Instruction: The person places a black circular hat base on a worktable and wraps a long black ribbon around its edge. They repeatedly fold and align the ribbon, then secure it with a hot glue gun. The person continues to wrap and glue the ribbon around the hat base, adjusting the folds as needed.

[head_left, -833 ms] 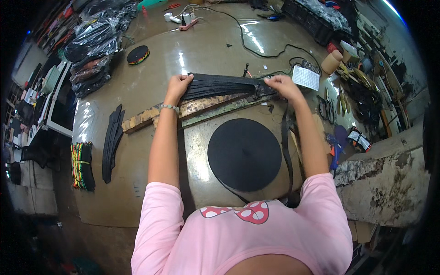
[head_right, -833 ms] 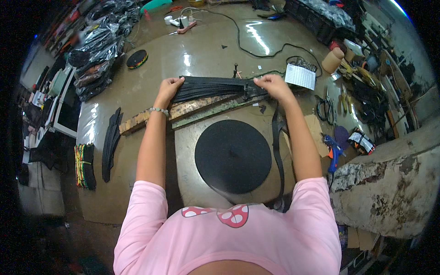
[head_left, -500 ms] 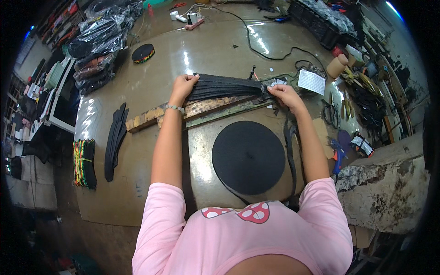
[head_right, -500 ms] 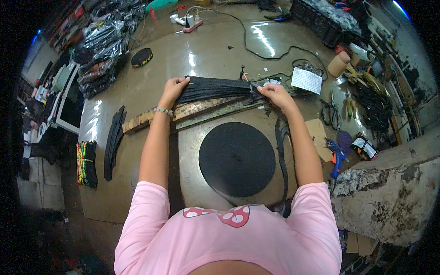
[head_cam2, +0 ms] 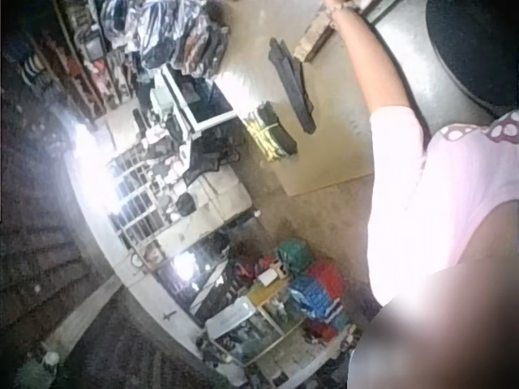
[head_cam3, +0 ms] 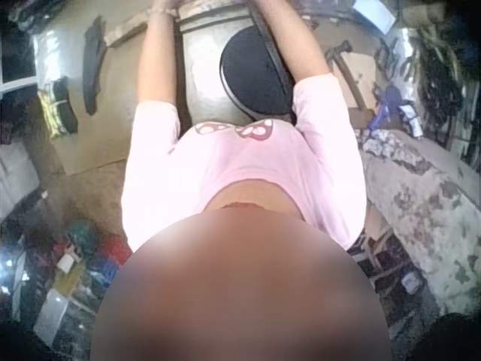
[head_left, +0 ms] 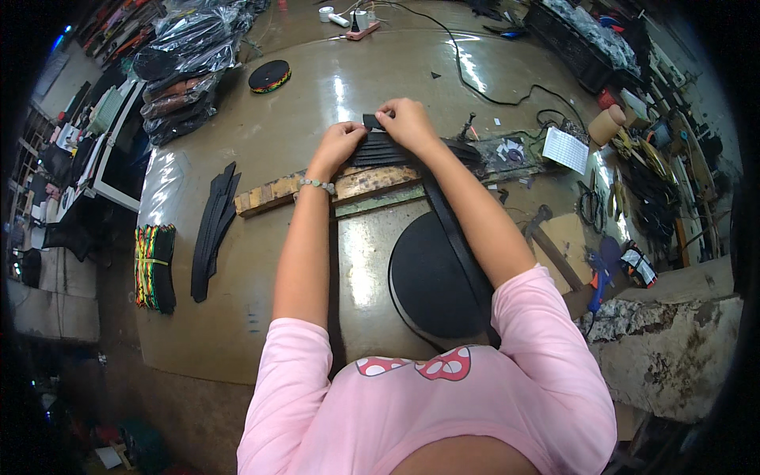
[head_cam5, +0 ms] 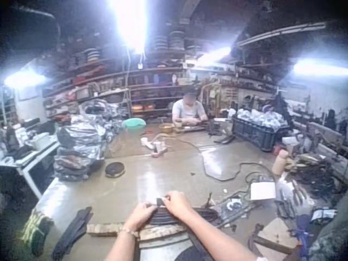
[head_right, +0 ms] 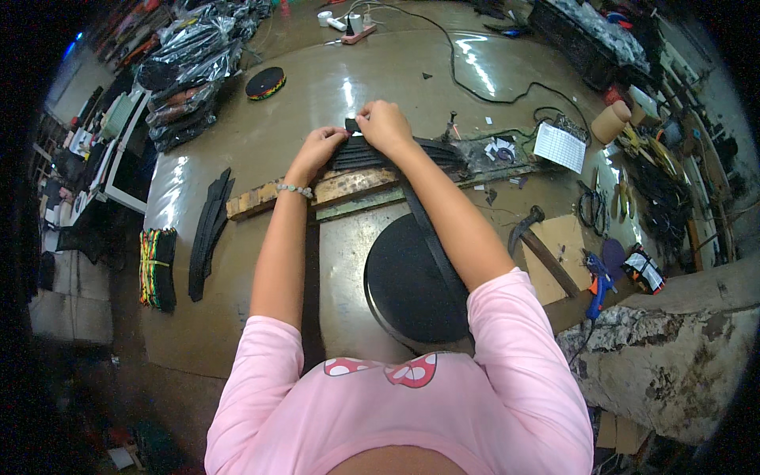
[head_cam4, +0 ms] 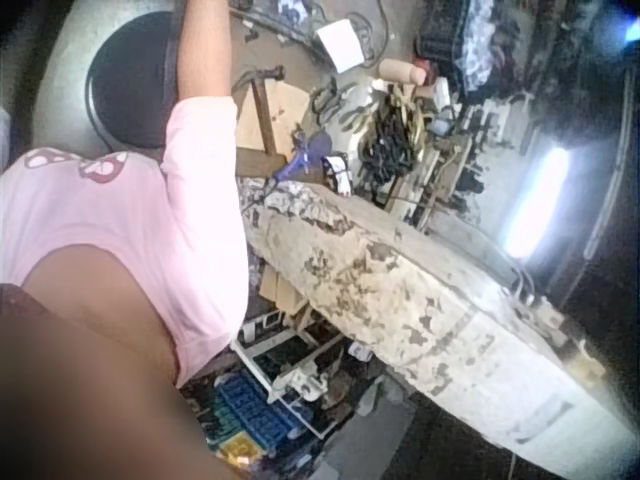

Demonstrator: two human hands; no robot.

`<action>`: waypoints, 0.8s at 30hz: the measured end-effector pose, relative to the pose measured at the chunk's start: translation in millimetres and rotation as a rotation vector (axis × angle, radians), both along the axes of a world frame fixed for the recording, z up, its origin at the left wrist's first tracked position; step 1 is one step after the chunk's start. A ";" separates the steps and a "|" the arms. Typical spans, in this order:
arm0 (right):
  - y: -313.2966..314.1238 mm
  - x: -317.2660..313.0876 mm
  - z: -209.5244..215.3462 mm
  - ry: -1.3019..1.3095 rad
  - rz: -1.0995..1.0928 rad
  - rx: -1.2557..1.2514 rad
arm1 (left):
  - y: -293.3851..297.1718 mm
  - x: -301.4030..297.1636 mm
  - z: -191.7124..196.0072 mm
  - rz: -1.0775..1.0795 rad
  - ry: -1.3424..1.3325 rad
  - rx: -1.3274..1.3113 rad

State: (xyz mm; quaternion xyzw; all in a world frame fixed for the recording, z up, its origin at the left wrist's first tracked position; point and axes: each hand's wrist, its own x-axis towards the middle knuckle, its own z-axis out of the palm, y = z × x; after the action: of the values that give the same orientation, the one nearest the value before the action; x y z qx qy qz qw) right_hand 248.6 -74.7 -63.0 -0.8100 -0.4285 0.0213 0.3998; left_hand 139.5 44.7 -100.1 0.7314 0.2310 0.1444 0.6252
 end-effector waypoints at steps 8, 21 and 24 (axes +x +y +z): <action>5.9 6.8 -12.3 -0.017 -0.012 -0.093 | 8.3 14.0 -8.1 0.060 -0.008 0.004; -187.6 84.1 25.9 0.487 -0.135 -0.227 | 1.3 16.8 -3.8 0.104 0.056 -0.040; -198.9 79.8 -4.0 0.740 -0.073 -0.137 | 3.8 17.4 -6.2 0.127 0.064 -0.005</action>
State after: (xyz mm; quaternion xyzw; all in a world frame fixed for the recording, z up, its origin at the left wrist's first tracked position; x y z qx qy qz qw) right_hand 328.3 -273.6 -67.0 -0.7869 -0.2236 0.3269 0.4731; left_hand 156.9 48.5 -106.3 0.7180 0.2970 0.1596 0.6090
